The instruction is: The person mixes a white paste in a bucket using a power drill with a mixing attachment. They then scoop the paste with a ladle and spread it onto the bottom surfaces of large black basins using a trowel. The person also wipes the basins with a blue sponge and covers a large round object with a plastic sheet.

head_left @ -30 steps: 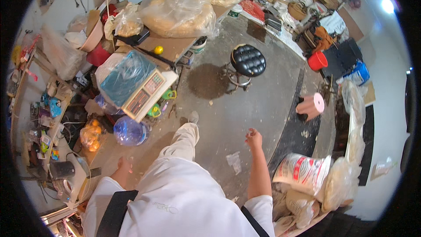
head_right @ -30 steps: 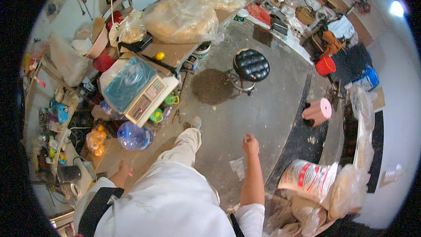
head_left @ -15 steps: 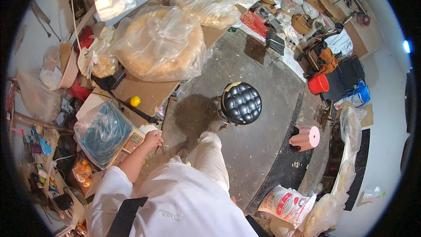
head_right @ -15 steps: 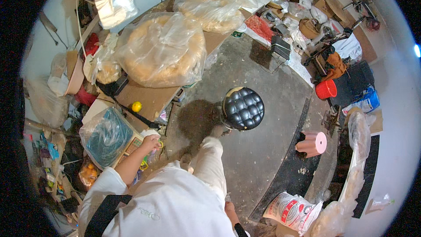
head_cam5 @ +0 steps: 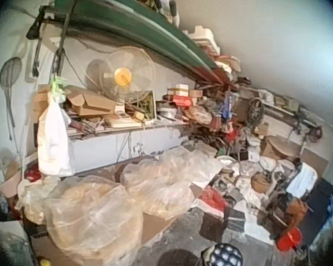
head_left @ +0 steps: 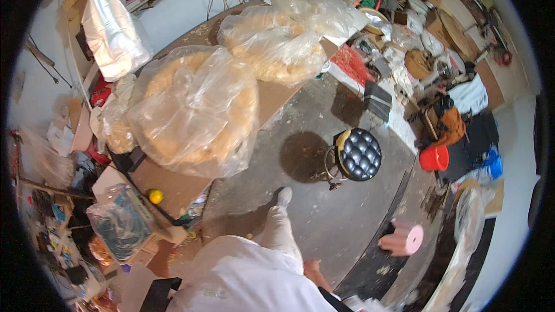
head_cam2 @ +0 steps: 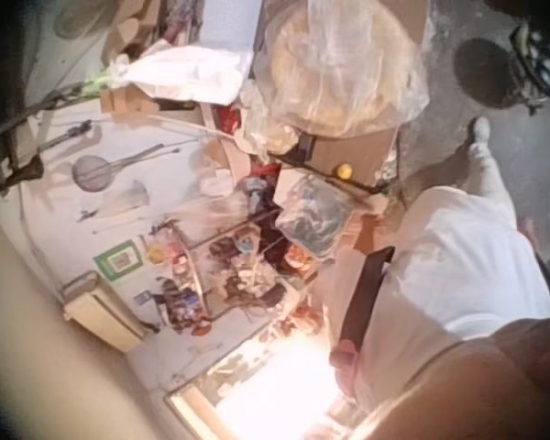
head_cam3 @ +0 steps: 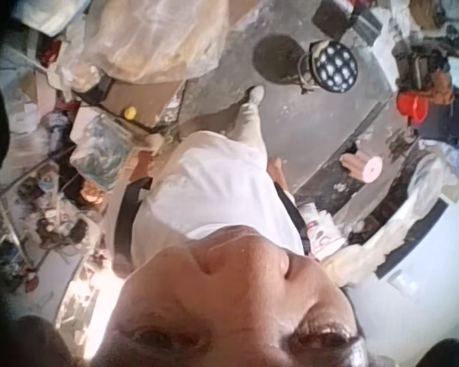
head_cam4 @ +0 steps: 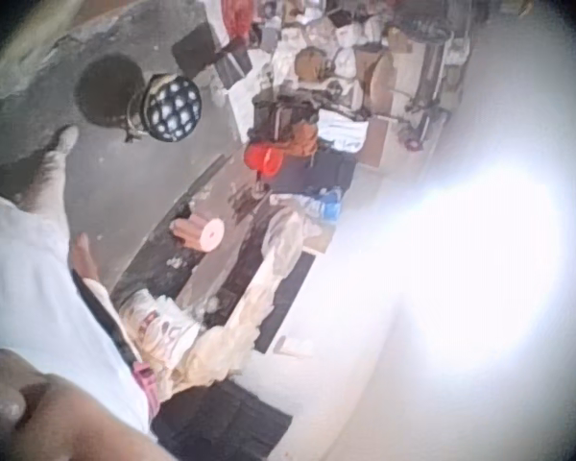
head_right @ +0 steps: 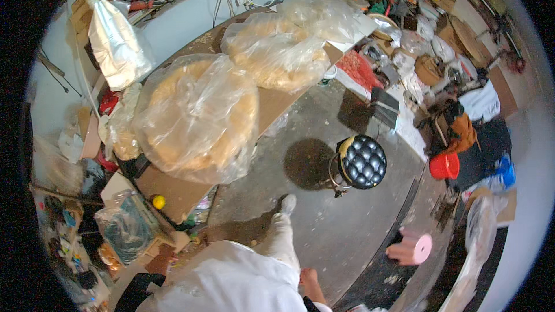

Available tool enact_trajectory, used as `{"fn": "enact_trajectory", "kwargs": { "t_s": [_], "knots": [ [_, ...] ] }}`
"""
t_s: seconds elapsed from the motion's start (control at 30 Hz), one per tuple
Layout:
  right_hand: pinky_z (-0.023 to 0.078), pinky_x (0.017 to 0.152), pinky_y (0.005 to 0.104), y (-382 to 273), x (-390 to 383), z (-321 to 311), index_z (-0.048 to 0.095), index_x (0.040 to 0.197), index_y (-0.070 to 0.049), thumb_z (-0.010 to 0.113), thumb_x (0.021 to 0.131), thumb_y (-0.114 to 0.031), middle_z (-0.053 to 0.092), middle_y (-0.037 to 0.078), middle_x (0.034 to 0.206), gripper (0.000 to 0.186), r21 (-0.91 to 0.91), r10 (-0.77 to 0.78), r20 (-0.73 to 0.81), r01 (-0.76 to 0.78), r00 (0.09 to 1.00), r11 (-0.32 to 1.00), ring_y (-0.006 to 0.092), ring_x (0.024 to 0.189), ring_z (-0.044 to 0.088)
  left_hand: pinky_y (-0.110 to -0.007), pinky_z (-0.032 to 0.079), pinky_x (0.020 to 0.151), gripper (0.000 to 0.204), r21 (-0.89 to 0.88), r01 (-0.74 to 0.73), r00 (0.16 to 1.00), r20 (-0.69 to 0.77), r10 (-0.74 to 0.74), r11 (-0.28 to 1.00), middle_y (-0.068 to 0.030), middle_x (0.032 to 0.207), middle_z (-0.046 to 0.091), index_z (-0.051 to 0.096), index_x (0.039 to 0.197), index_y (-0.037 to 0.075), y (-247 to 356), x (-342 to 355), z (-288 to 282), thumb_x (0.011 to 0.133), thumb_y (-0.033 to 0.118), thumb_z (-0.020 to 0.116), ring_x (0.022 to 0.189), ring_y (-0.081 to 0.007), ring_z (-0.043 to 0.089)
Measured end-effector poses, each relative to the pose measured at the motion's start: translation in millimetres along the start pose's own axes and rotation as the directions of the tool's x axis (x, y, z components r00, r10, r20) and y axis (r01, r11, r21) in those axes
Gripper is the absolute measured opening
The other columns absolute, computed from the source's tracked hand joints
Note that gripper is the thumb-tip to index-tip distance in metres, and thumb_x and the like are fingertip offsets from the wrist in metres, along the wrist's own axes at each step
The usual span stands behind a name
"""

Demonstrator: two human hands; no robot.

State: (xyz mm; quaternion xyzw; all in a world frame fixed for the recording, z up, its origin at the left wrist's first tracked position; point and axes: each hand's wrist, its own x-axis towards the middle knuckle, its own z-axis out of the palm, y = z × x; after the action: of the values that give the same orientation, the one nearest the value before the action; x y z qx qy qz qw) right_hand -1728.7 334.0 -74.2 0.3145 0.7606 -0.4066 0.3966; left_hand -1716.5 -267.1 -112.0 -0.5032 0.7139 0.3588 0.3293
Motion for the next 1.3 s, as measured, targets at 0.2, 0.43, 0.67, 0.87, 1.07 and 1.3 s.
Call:
{"fn": "enact_trajectory", "kwargs": {
  "t_s": [0.2, 0.43, 0.67, 0.87, 1.07, 1.3],
  "knots": [
    [0.049, 0.048, 0.0400, -29, 122, -186, 0.055, 0.074, -0.002, 0.049, 0.079, -0.011, 0.055, 0.013, 0.063, 0.012, 0.258, 0.371, 0.068, -0.376, 0.926, 0.890, 0.0290, 0.055, 0.059, -0.033, 0.045, 0.069, 0.037, 0.507, -0.319, 0.927, -0.008, 0.374, 0.801, -0.0140, 0.097, 0.054, 0.048, 0.108, 0.005, 182, -33, 70, 0.075, 0.022, 0.055, 0.083, -0.0276, 0.054],
    [0.042, 0.042, 0.0323, -249, 254, -327, 0.056, 0.091, -0.010, 0.052, 0.077, -0.014, 0.059, 0.006, 0.069, 0.015, 0.432, 0.131, -0.079, -0.084, 0.988, 0.898, 0.0195, 0.056, 0.057, -0.037, 0.042, 0.085, 0.062, -0.013, -0.863, 0.487, -0.284, 0.826, 0.505, -0.0191, 0.113, 0.047, 0.035, 0.122, 0.005, 536, -105, 136, 0.070, 0.019, 0.065, 0.101, -0.0322, 0.050],
    [0.044, 0.043, 0.0268, -481, 284, -342, 0.051, 0.108, -0.008, 0.050, 0.079, -0.012, 0.060, 0.005, 0.070, 0.029, -0.101, -0.446, -0.015, 0.443, 0.895, 0.891, 0.0132, 0.050, 0.057, -0.042, 0.026, 0.098, 0.073, 0.223, -0.923, 0.259, -0.243, 0.935, 0.313, -0.0178, 0.131, 0.028, 0.029, 0.127, 0.009, 867, -80, 134, 0.068, 0.032, 0.065, 0.122, -0.0326, 0.026],
    [0.048, 0.053, 0.0293, -537, 281, -361, 0.055, 0.105, -0.011, 0.056, 0.076, -0.017, 0.062, 0.004, 0.072, 0.030, -0.509, -0.324, -0.017, 0.271, 0.946, 0.817, 0.0143, 0.054, 0.060, -0.040, 0.028, 0.097, 0.061, 0.281, -0.906, 0.267, -0.201, 0.942, 0.317, -0.0154, 0.129, 0.034, 0.032, 0.126, 0.008, 1063, -48, 145, 0.073, 0.022, 0.058, 0.120, -0.0289, 0.033],
    [0.047, 0.058, 0.0299, -546, 338, -427, 0.056, 0.101, -0.011, 0.056, 0.076, -0.021, 0.063, 0.008, 0.072, 0.027, -0.165, -0.103, 0.121, 0.123, 0.987, 0.979, 0.0163, 0.059, 0.060, -0.039, 0.041, 0.082, 0.035, 0.249, -0.799, 0.577, 0.061, 0.815, 0.547, -0.0184, 0.103, 0.053, 0.054, 0.108, 0.006, 1056, 0, 171, 0.073, 0.007, 0.052, 0.099, -0.0310, 0.051],
    [0.046, 0.054, 0.0349, -636, 478, -494, 0.060, 0.082, -0.011, 0.057, 0.073, -0.023, 0.058, 0.007, 0.071, 0.015, -0.835, -0.238, 0.542, 0.548, 0.806, -0.047, 0.0233, 0.064, 0.057, -0.038, 0.045, 0.071, 0.027, -0.127, -0.137, 0.915, -0.397, 0.076, 0.982, -0.0136, 0.082, 0.060, 0.058, 0.098, 0.010, 742, 27, 146, 0.072, 0.011, 0.053, 0.078, -0.0291, 0.057]
  ]
}}
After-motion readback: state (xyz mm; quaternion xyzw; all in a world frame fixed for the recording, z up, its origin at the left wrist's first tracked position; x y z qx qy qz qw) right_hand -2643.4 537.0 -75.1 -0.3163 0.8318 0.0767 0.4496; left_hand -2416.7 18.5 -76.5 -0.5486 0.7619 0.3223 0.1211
